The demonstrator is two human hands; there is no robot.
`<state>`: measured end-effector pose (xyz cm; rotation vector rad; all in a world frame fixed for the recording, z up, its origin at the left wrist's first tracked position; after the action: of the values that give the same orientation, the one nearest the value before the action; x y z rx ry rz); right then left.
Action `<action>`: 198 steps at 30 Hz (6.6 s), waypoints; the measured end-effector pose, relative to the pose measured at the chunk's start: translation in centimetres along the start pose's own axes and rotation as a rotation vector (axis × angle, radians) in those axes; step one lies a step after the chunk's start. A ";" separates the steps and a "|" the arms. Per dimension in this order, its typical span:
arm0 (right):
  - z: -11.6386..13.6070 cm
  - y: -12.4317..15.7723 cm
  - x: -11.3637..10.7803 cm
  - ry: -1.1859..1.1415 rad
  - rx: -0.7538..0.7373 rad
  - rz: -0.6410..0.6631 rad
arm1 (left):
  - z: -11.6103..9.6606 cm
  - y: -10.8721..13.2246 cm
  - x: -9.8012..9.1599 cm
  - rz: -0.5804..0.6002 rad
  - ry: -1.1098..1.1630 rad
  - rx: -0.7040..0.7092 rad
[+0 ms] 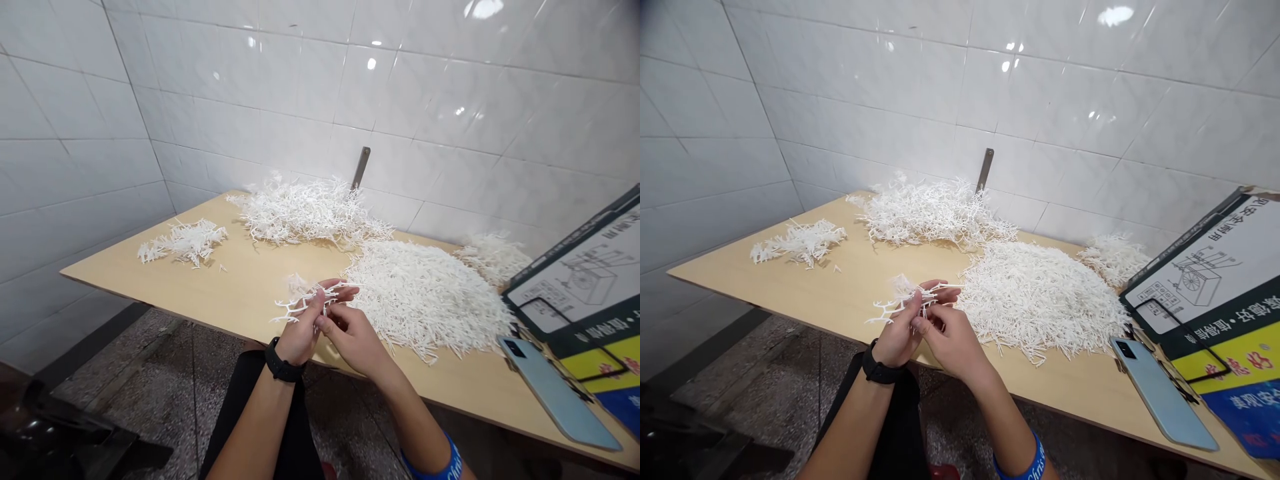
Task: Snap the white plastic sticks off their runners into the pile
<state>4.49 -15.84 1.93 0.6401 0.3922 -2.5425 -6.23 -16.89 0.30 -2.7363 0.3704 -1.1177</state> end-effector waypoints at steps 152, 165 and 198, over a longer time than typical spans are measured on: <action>0.2 -0.1 0.3 0.065 -0.136 0.010 | -1.0 0.1 -1.6 0.026 -0.129 0.078; 0.2 1.6 -0.4 0.179 -0.245 -0.089 | -2.5 0.0 -3.2 -0.327 -0.144 0.248; -2.1 2.2 -3.3 0.636 -0.187 -0.300 | -4.1 1.1 -3.2 -0.224 -0.291 0.568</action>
<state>8.97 -15.61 1.47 1.4008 0.9924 -2.4690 -11.50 -17.21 0.82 -2.4003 -0.2634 -0.7015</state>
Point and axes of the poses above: each hand's wrist, its own y-axis away from the middle knuckle, its own x-axis out of the palm, z = x × y, the point moved 1 cm from there along -y, towards the middle knuckle, and after that the axes turned 4 degrees about z, right-handed, at the moved point
